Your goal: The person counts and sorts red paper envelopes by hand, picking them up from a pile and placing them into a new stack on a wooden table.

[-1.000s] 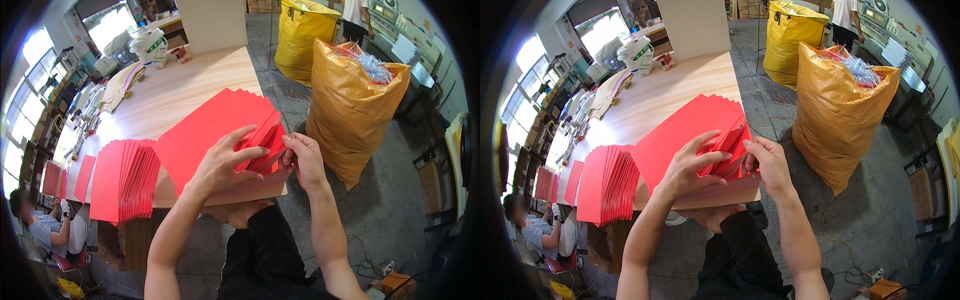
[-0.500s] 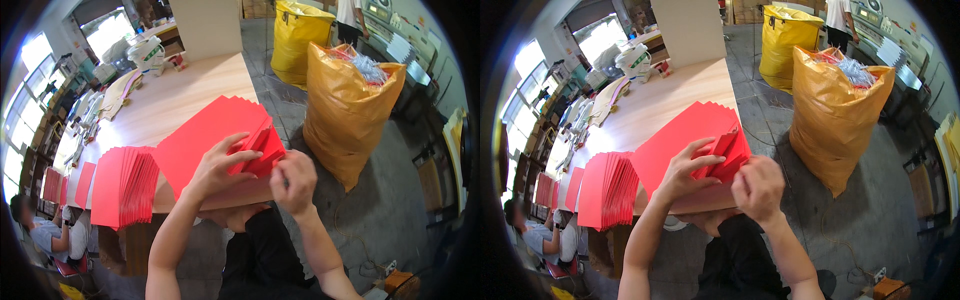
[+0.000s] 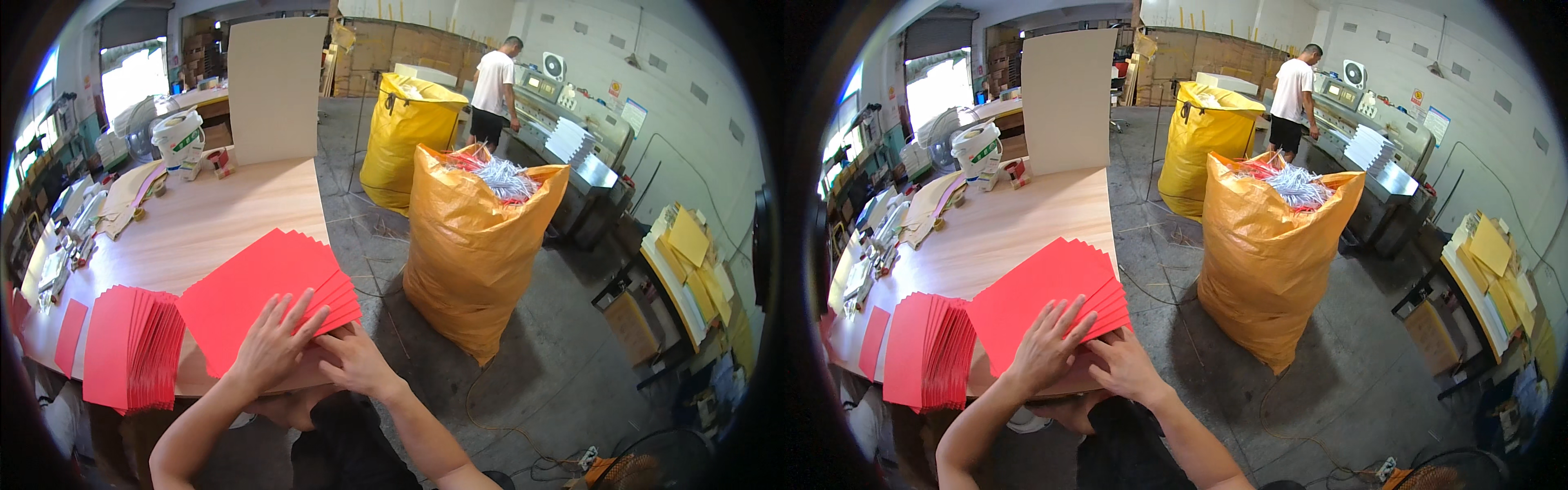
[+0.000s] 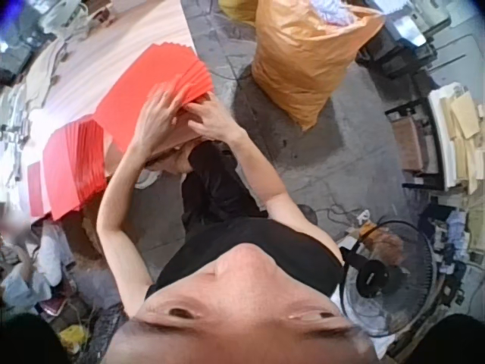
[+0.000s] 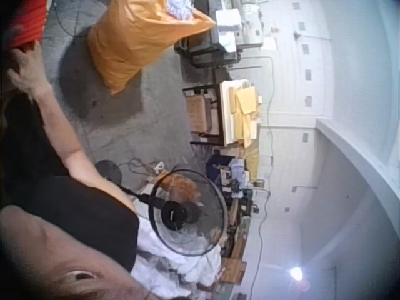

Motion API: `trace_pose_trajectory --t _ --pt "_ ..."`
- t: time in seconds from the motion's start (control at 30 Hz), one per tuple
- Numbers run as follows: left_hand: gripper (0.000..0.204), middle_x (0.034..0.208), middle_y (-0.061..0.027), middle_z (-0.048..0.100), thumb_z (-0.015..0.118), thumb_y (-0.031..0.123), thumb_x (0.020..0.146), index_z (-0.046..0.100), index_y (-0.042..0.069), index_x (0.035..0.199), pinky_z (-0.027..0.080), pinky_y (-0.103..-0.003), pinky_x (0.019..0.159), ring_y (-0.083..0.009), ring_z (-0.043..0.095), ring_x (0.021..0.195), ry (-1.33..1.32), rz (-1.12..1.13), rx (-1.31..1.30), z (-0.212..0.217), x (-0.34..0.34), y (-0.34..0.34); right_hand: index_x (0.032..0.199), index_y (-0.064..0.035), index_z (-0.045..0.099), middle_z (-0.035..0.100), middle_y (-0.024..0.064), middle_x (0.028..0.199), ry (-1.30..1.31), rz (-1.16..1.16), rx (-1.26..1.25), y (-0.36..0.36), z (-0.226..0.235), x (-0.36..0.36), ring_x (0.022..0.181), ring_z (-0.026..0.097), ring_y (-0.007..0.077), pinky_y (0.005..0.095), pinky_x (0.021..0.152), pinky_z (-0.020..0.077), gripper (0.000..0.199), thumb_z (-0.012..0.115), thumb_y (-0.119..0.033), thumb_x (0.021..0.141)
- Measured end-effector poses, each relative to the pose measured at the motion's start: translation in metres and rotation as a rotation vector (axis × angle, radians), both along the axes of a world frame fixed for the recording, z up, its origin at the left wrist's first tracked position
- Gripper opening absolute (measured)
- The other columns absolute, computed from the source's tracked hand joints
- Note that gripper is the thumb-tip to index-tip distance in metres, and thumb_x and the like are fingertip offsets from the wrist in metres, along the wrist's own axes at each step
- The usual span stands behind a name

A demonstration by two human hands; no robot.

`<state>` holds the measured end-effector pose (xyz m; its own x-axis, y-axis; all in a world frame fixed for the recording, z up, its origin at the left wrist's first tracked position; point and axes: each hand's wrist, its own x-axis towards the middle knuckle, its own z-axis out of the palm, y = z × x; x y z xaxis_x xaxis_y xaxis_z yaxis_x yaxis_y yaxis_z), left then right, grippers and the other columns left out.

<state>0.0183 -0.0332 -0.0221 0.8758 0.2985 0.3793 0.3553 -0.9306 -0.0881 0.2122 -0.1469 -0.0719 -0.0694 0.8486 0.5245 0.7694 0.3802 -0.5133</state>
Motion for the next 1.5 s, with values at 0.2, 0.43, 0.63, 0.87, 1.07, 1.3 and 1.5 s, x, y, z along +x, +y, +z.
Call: trace_pose_trajectory --t 0.2,0.43,0.63,0.87,1.07,1.3,1.5 --pt "0.091 0.167 -0.0173 0.048 0.075 0.001 0.077 0.048 0.009 0.164 0.018 -0.072 0.134 -0.0401 0.047 0.154 -0.207 0.532 0.141 -0.024 -0.052 -0.029 0.141 -0.0074 0.069 0.062 0.0231 0.149 -0.019 -0.022 -0.006 0.002 0.006 -0.008 0.145 0.049 0.0460 0.0541 0.124 0.0387 0.056 0.078 -0.027 0.089" --pt "0.044 0.132 -0.0092 0.066 0.087 0.012 0.066 0.072 0.011 0.107 0.019 -0.074 0.134 -0.0372 0.054 0.147 -0.414 0.638 0.168 -0.028 -0.100 -0.037 0.127 -0.0076 0.076 0.073 0.0164 0.130 -0.287 -0.172 0.088 0.004 -0.023 -0.015 0.131 0.062 0.0390 0.0551 0.120 0.0387 0.048 0.083 -0.027 0.084" --pt "0.033 0.123 -0.0042 0.070 0.088 0.016 0.068 0.074 0.014 0.098 0.022 -0.077 0.130 -0.0393 0.057 0.143 -0.481 0.565 0.037 -0.023 -0.086 -0.082 0.121 -0.0105 0.080 0.072 0.0138 0.131 -0.280 -0.179 0.213 0.010 -0.036 -0.021 0.131 0.063 0.0378 0.0577 0.118 0.0408 0.043 0.086 -0.026 0.082" --pt "0.066 0.160 -0.0210 0.051 0.088 0.033 0.087 0.063 0.007 0.142 0.028 -0.068 0.130 -0.0419 0.045 0.156 -0.688 0.565 -0.350 -0.034 -0.090 -0.130 0.116 -0.0133 0.082 0.075 0.0109 0.126 -0.210 -0.148 0.236 0.009 -0.039 -0.021 0.125 0.067 0.0369 0.0576 0.114 0.0434 0.041 0.089 -0.027 0.078" --pt "0.056 0.150 -0.0187 0.061 0.065 0.036 0.109 0.053 0.001 0.152 0.054 -0.055 0.111 -0.0350 0.065 0.135 -1.627 0.194 -1.718 -0.069 -0.121 -0.108 0.117 -0.0124 0.083 0.076 0.0112 0.127 -0.208 -0.161 0.229 0.007 -0.033 -0.019 0.124 0.068 0.0371 0.0569 0.114 0.0430 0.042 0.089 -0.030 0.079" --pt "0.043 0.140 -0.0164 0.070 0.065 0.012 0.109 0.057 -0.004 0.148 0.063 -0.047 0.101 -0.0284 0.073 0.123 -1.445 0.207 -1.940 -0.050 -0.096 -0.087 0.124 -0.0152 0.081 0.073 0.0126 0.134 -0.304 -0.156 0.162 0.013 -0.035 -0.025 0.134 0.063 0.0384 0.0592 0.117 0.0408 0.052 0.090 -0.033 0.076" --pt "0.041 0.140 -0.0121 0.071 0.069 0.006 0.106 0.060 -0.001 0.145 0.060 -0.038 0.107 -0.0202 0.072 0.125 -1.580 0.333 -1.746 -0.045 -0.166 -0.096 0.138 -0.0087 0.072 0.064 0.0152 0.153 -0.295 -0.201 0.221 0.009 -0.027 -0.022 0.145 0.056 0.0404 0.0584 0.121 0.0381 0.061 0.086 -0.032 0.083"
